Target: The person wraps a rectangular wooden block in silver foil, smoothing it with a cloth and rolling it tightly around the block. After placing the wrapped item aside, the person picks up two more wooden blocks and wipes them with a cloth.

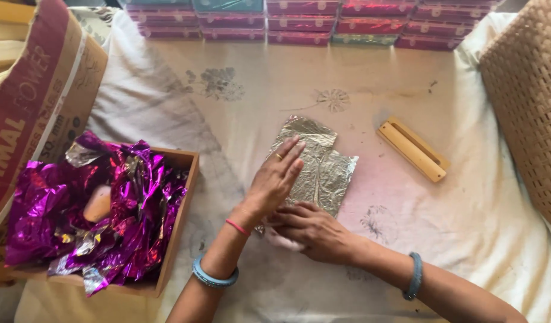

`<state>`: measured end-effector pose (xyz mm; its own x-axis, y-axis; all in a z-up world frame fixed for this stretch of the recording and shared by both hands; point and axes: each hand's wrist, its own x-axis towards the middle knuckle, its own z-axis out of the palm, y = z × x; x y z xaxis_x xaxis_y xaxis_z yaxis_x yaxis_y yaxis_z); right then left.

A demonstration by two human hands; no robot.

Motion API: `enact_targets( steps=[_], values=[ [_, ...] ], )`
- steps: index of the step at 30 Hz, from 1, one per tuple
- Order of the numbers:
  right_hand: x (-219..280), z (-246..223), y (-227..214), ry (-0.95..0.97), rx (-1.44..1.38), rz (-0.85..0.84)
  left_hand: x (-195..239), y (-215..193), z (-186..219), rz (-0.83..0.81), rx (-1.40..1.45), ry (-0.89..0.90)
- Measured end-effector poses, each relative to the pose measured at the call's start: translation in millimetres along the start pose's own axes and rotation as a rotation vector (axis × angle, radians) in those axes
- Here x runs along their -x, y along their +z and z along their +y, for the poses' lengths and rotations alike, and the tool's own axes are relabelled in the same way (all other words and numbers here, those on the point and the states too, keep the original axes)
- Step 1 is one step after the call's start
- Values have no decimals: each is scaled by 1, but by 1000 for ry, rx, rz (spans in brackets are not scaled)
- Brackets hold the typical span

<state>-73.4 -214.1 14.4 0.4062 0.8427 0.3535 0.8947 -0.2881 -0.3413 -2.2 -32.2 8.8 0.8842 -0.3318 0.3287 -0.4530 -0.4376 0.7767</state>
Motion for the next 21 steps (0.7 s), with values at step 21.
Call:
enact_targets(
  steps=[21],
  values=[
    [214, 70, -173, 899, 537, 249, 21, 76, -10, -96, -754, -53]
  ],
)
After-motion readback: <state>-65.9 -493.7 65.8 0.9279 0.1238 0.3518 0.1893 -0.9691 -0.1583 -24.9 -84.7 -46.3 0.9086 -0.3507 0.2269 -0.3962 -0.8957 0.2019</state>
